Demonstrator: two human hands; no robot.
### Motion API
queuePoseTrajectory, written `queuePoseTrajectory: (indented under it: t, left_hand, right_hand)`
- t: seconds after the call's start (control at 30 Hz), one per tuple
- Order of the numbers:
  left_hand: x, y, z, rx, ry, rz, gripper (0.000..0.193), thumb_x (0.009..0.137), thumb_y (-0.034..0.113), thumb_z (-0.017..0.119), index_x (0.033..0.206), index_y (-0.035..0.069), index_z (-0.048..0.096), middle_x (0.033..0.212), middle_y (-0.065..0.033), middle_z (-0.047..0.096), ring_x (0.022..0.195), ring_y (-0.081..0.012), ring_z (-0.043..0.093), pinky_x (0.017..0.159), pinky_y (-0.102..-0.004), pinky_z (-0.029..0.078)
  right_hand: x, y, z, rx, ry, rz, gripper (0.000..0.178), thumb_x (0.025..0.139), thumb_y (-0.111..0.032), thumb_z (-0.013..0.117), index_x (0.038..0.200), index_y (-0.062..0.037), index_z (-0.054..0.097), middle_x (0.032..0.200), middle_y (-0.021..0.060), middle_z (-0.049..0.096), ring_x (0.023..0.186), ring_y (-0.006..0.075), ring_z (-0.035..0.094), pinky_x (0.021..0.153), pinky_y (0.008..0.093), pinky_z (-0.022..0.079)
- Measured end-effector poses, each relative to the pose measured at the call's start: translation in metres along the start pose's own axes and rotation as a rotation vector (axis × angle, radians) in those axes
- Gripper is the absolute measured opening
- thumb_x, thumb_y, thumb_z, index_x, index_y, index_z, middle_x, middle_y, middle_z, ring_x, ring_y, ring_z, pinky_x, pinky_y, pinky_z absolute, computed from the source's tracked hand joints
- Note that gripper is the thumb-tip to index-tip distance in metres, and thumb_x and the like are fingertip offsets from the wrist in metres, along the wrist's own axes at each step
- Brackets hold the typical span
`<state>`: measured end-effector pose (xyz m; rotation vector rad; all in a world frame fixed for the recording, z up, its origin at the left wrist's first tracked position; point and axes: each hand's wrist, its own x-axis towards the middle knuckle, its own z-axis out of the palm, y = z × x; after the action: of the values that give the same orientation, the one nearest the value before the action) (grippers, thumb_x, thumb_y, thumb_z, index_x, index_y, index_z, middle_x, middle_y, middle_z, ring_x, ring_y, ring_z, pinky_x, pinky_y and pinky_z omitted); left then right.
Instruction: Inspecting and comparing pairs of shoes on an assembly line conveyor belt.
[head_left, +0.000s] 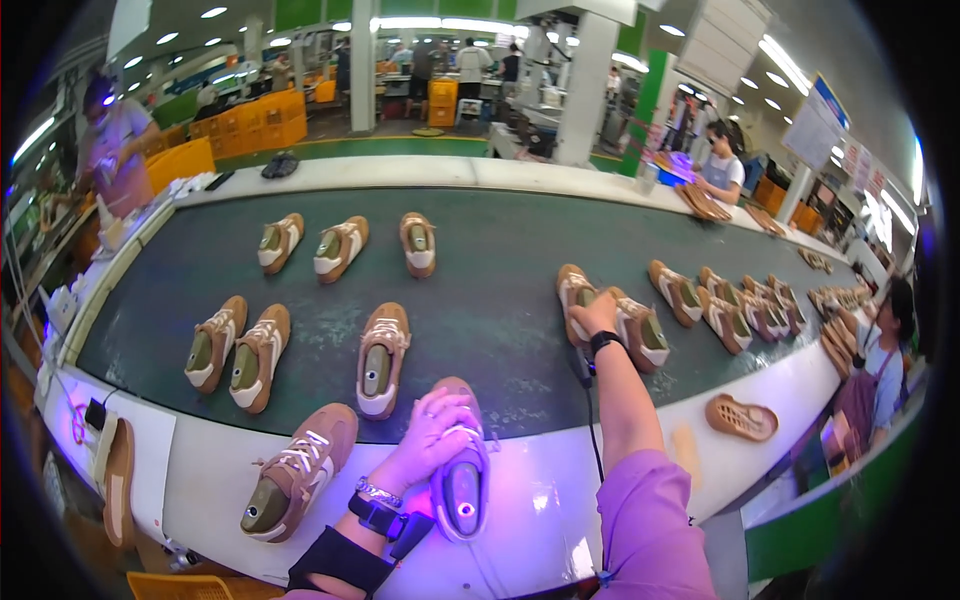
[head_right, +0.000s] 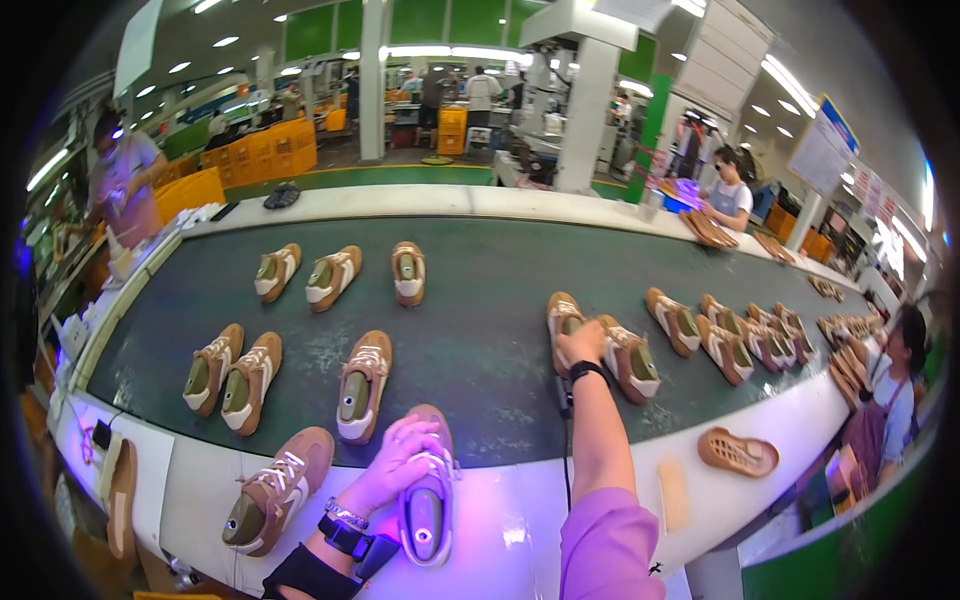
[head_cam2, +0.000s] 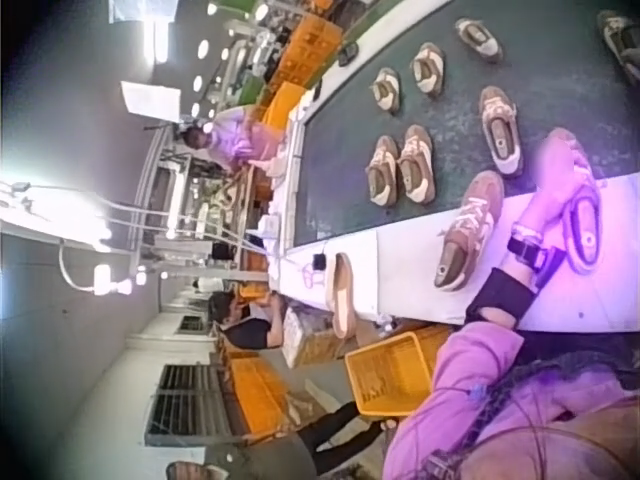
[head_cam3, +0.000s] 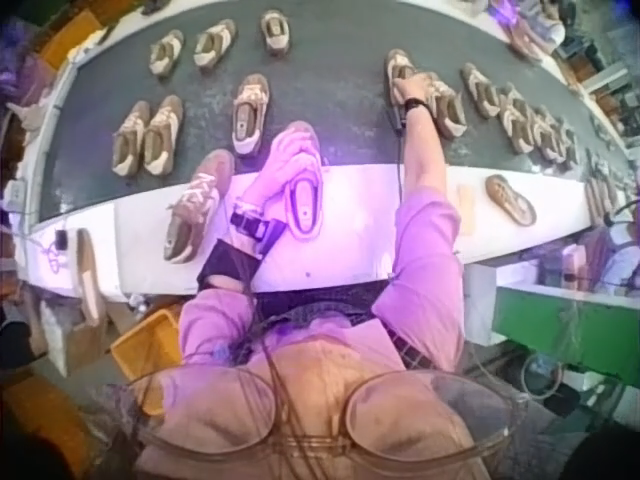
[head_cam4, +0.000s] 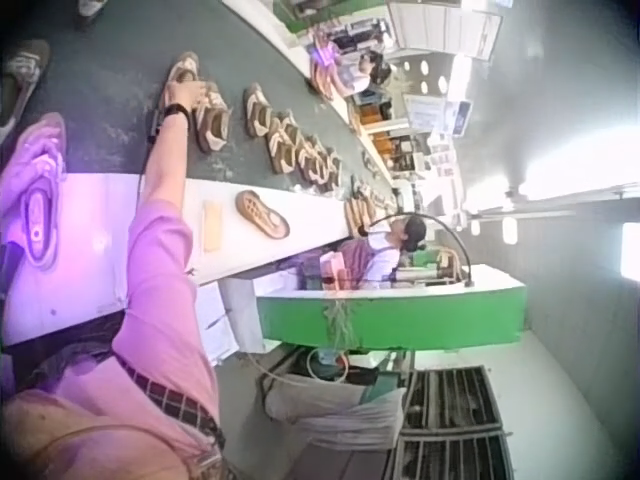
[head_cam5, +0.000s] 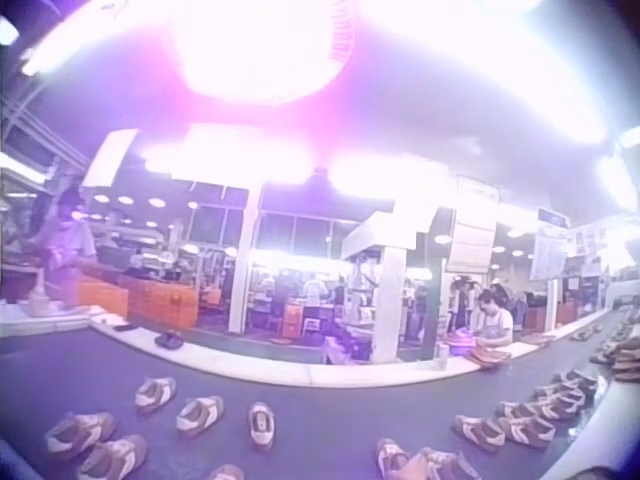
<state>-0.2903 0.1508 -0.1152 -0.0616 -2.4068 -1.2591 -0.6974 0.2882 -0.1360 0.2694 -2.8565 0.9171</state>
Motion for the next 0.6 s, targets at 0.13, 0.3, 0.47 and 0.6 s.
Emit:
queuePoseTrajectory:
  t: [0.13, 0.3, 0.47, 0.6]
  left_hand:
    - [-0.003, -0.003, 0.002, -0.007, 0.021, -0.042, 0.03, 0.086, 0.036, 0.053, 0.105, 0.015, 0.063, 0.129, -0.0109, 0.051, 0.13, -0.0359, 0.032, 0.109, -0.0469, 0.019]
    - [0.002, -0.012, 0.003, -0.004, 0.006, 0.008, 0.03, 0.086, 0.036, 0.053, 0.104, 0.014, 0.063, 0.125, -0.0117, 0.053, 0.129, -0.0343, 0.035, 0.11, -0.0461, 0.02]
    - [0.008, -0.009, -0.006, -0.032, -0.052, 0.045, 0.037, 0.086, 0.032, 0.054, 0.116, 0.011, 0.056, 0.127, -0.0138, 0.049, 0.132, -0.0312, 0.032, 0.112, -0.0445, 0.017]
    - [0.01, 0.017, -0.008, -0.239, 0.178, -0.076, 0.056, 0.076, 0.036, 0.067, 0.119, 0.001, 0.051, 0.115, -0.017, 0.055, 0.118, -0.0311, 0.047, 0.104, -0.0391, 0.035]
  right_hand:
    - [0.006, 0.008, 0.008, 0.175, -0.186, 0.047, 0.058, 0.057, -0.026, 0.079, 0.099, 0.0107, 0.063, 0.099, 0.0238, 0.066, 0.092, 0.0314, 0.066, 0.079, 0.0364, 0.052]
    - [-0.01, 0.011, -0.013, 0.316, -0.369, 0.145, 0.045, 0.065, -0.017, 0.076, 0.096, 0.013, 0.064, 0.091, 0.0166, 0.069, 0.079, 0.0249, 0.067, 0.066, 0.0356, 0.053]
    - [-0.08, 0.018, -0.081, 0.912, -0.741, 0.297, 0.026, 0.083, -0.013, 0.065, 0.097, 0.0077, 0.063, 0.086, 0.0107, 0.067, 0.073, 0.0194, 0.065, 0.07, 0.0343, 0.052]
    - [-0.189, 0.01, -0.155, 0.734, -0.821, 0.056, 0.029, 0.078, -0.012, 0.066, 0.098, 0.0091, 0.062, 0.086, 0.0098, 0.067, 0.075, 0.0155, 0.064, 0.07, 0.0279, 0.051]
